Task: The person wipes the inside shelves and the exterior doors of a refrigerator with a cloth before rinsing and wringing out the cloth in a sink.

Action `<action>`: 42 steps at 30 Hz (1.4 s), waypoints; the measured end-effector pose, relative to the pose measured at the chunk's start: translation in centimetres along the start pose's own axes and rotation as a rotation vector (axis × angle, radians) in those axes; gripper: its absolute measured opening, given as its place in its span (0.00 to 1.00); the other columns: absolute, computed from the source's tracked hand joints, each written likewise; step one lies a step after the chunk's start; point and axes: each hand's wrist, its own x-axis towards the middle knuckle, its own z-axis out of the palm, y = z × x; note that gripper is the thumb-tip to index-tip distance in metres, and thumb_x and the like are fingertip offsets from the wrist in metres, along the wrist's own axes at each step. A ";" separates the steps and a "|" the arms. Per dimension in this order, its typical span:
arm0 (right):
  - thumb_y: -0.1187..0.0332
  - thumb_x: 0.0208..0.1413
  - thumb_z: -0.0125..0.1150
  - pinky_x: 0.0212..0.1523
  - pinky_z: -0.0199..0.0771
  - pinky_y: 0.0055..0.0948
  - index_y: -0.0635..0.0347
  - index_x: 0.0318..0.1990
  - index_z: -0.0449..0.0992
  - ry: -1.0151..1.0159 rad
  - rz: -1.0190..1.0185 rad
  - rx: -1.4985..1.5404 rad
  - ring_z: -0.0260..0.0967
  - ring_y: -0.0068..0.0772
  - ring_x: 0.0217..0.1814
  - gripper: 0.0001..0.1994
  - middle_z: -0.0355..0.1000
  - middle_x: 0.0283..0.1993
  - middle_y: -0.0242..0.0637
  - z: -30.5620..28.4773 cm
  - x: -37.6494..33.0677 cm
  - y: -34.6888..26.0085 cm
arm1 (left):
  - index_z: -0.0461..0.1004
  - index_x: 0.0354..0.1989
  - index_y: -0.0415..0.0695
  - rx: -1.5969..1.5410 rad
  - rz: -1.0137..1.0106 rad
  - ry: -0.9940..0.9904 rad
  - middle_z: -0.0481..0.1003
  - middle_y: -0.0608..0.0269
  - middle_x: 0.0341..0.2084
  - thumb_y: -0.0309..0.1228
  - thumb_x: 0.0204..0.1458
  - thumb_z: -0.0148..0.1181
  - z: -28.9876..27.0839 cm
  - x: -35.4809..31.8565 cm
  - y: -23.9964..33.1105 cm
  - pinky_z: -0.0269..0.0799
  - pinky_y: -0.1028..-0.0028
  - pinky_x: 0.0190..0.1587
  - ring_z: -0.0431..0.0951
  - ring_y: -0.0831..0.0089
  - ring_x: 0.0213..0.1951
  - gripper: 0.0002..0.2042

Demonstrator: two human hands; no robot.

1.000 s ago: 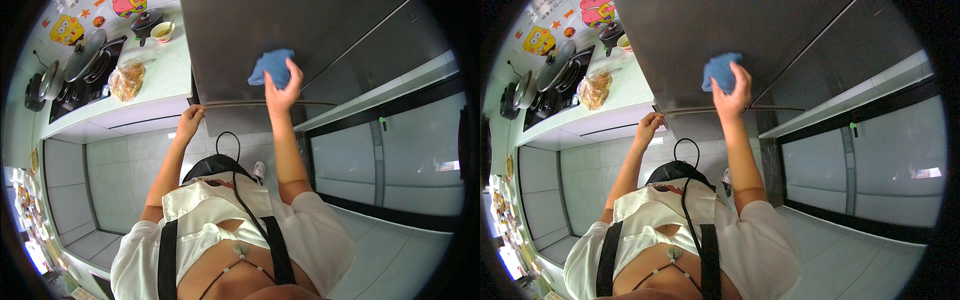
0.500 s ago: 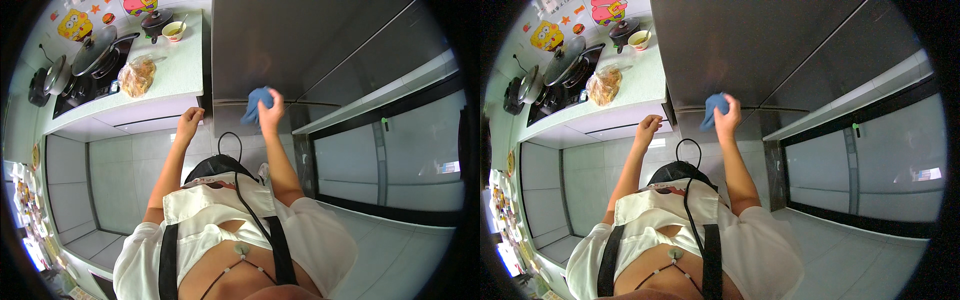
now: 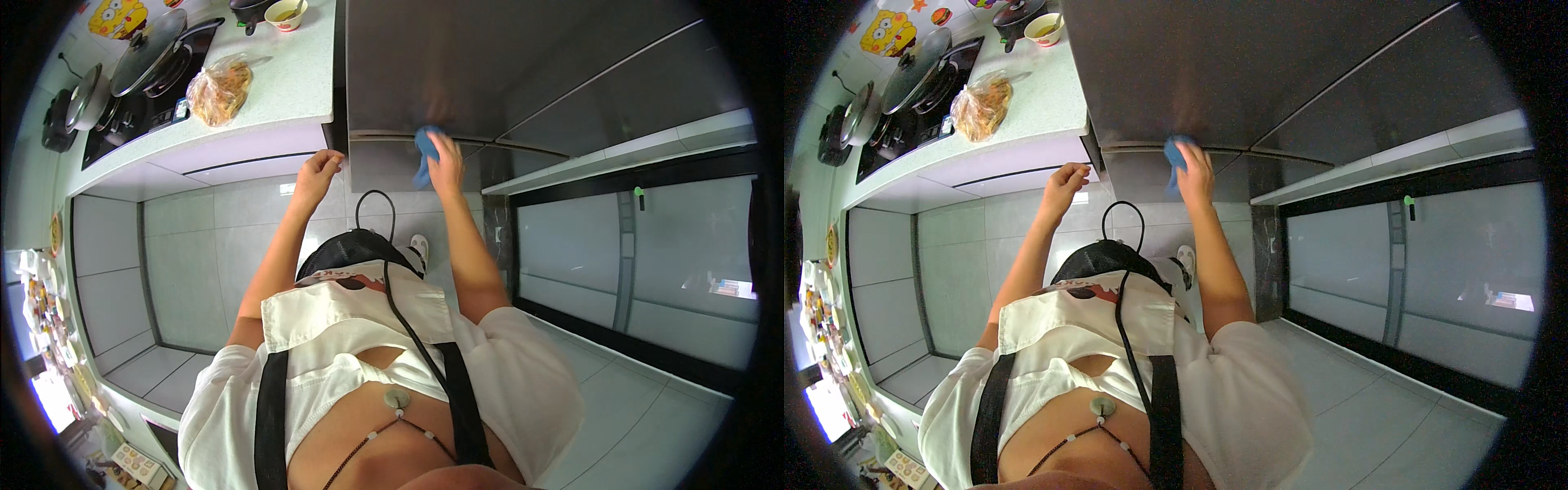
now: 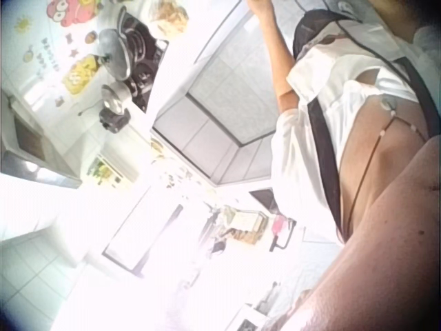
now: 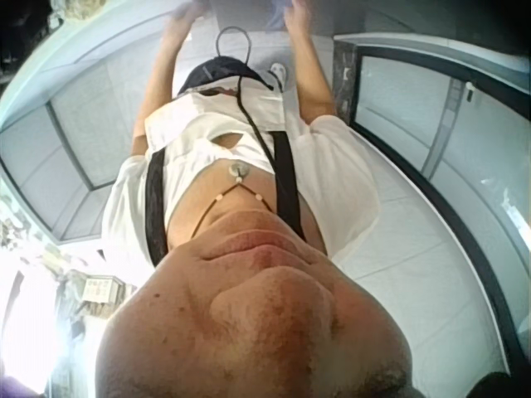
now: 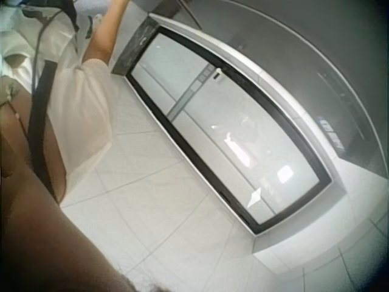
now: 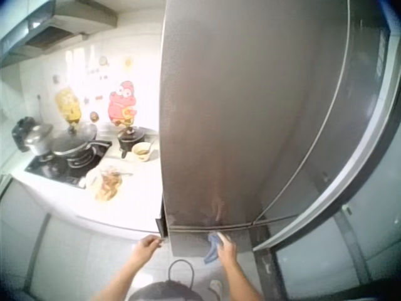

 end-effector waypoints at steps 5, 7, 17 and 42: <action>0.72 0.46 0.59 0.47 0.65 0.34 0.60 0.46 0.67 0.175 0.470 0.130 0.66 0.45 0.44 0.17 0.69 0.43 0.43 0.5 -4.9 10.1 | 0.72 0.39 0.39 0.008 -0.019 0.030 0.73 0.65 0.32 0.35 0.55 0.49 0.2 0.8 -0.6 0.65 0.79 0.38 0.72 0.77 0.35 0.12; 0.69 0.47 0.60 0.47 0.65 0.34 0.64 0.46 0.66 0.389 0.558 0.262 0.66 0.41 0.44 0.19 0.68 0.43 0.44 0.8 -4.3 11.7 | 0.72 0.39 0.39 0.019 -0.025 0.033 0.73 0.65 0.32 0.35 0.54 0.49 0.3 1.0 -0.3 0.66 0.78 0.38 0.72 0.77 0.35 0.12; 0.66 0.47 0.60 0.58 0.54 0.42 0.58 0.58 0.55 -0.129 0.320 -0.329 0.51 0.56 0.57 0.30 0.45 0.63 0.50 1.6 -1.0 6.3 | 0.72 0.39 0.39 0.013 -0.082 0.048 0.73 0.64 0.33 0.35 0.55 0.49 0.4 -0.3 -1.2 0.65 0.78 0.39 0.72 0.76 0.36 0.12; 0.82 0.45 0.44 0.53 0.62 0.36 0.58 0.51 0.67 -0.307 -0.018 0.139 0.56 0.49 0.59 0.22 0.51 0.62 0.43 12.8 -2.0 -7.1 | 0.72 0.39 0.41 -0.006 -0.185 0.190 0.73 0.66 0.33 0.36 0.54 0.49 -5.7 -3.7 -4.7 0.65 0.77 0.40 0.72 0.76 0.36 0.12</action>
